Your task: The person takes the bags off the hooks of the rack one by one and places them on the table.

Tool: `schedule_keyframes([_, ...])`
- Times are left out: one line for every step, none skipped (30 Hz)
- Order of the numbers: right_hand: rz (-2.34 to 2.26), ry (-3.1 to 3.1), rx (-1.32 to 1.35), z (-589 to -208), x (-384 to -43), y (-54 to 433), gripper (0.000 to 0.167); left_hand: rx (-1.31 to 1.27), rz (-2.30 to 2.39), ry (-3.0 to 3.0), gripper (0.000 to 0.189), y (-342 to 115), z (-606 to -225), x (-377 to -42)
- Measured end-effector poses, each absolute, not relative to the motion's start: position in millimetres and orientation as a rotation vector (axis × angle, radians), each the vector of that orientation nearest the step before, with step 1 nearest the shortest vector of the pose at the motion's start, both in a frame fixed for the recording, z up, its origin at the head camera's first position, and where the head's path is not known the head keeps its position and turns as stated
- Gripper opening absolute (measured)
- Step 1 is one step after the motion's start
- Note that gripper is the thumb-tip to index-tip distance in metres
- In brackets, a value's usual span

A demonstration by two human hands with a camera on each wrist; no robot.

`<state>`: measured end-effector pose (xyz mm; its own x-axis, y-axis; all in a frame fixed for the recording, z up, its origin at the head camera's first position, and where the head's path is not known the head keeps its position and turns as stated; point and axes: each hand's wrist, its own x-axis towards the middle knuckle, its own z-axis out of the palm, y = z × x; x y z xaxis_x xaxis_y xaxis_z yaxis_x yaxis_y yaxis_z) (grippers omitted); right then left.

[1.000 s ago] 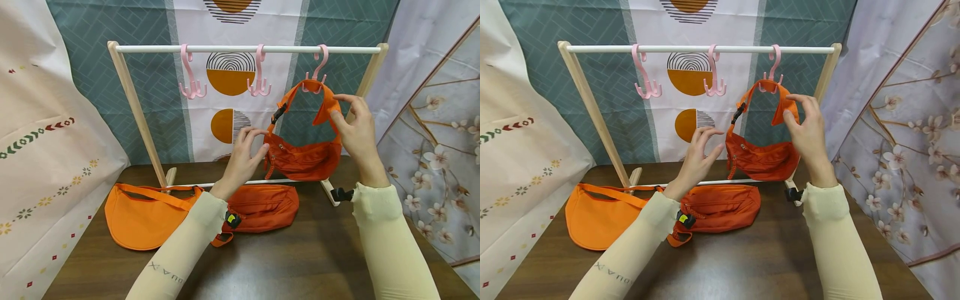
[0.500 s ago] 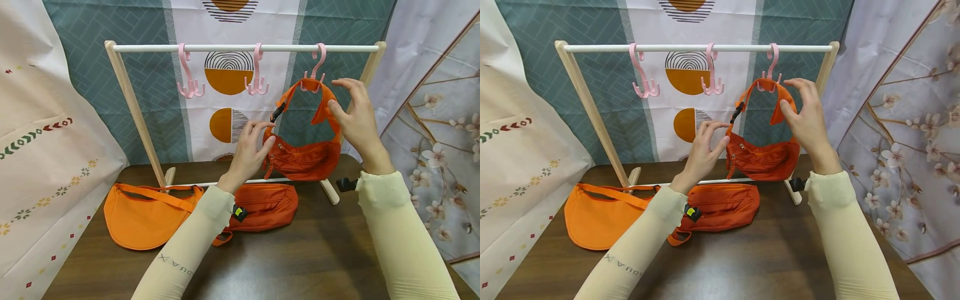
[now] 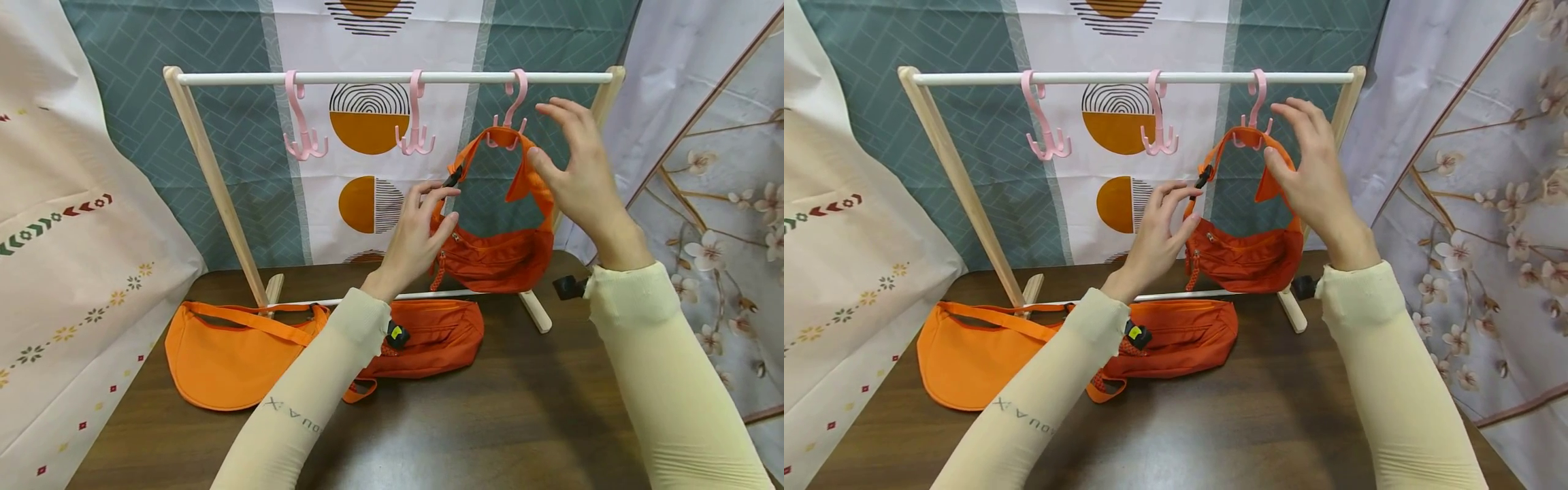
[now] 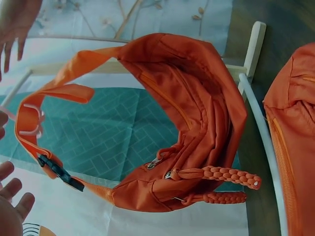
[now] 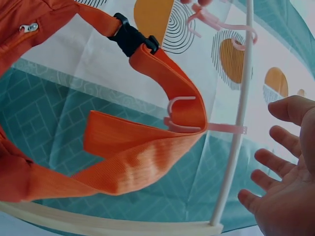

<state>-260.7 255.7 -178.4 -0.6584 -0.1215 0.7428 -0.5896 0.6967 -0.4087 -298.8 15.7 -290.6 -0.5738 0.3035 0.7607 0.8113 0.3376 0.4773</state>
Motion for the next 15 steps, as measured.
schedule_keyframes([0.838,-2.193,0.546,-176,-261,255,0.053,-0.971,-1.177,-2.053,0.034,16,-290,-300])
schedule_keyframes([0.842,-2.193,0.554,-174,-260,254,0.054,-0.970,-1.161,-2.055,0.035,16,-289,-301])
schedule_keyframes([0.853,-2.194,0.561,-172,-260,253,0.054,-0.970,-1.146,-2.059,0.035,16,-288,-302])
schedule_keyframes([0.866,-2.195,0.568,-170,-259,252,0.054,-0.971,-1.134,-2.066,0.036,17,-287,-302])
schedule_keyframes([0.875,-2.194,0.574,-168,-259,251,0.054,-0.970,-1.122,-2.071,0.036,17,-286,-303])
schedule_keyframes([0.882,-2.193,0.582,-166,-258,250,0.055,-0.970,-1.115,-2.074,0.037,17,-285,-304])
schedule_keyframes([0.884,-2.193,0.588,-163,-258,249,0.055,-0.971,-1.111,-2.081,0.038,18,-284,-305])
schedule_keyframes([0.885,-2.194,0.595,-161,-258,248,0.055,-0.971,-1.109,-2.089,0.038,18,-283,-305])
schedule_keyframes([0.869,-2.193,0.601,-159,-258,247,0.055,-0.972,-1.110,-2.095,0.039,18,-282,-306])
schedule_keyframes([0.850,-2.191,0.604,-157,-258,247,0.055,-0.972,-1.110,-2.101,0.039,19,-282,-307])
schedule_keyframes([0.831,-2.193,0.604,-155,-258,246,0.055,-0.972,-1.106,-2.104,0.040,19,-281,-307])
schedule_keyframes([0.818,-2.197,0.600,-153,-259,246,0.055,-0.973,-1.104,-2.110,0.040,20,-280,-308])
schedule_keyframes([0.808,-2.200,0.598,-151,-259,245,0.055,-0.973,-1.099,-2.117,0.041,20,-279,-308])
schedule_keyframes([0.804,-2.205,0.592,-149,-260,245,0.055,-0.972,-1.094,-2.118,0.041,21,-279,-309])
schedule_keyframes([0.801,-2.212,0.586,-147,-261,245,0.055,-0.974,-1.089,-2.117,0.042,21,-278,-310])
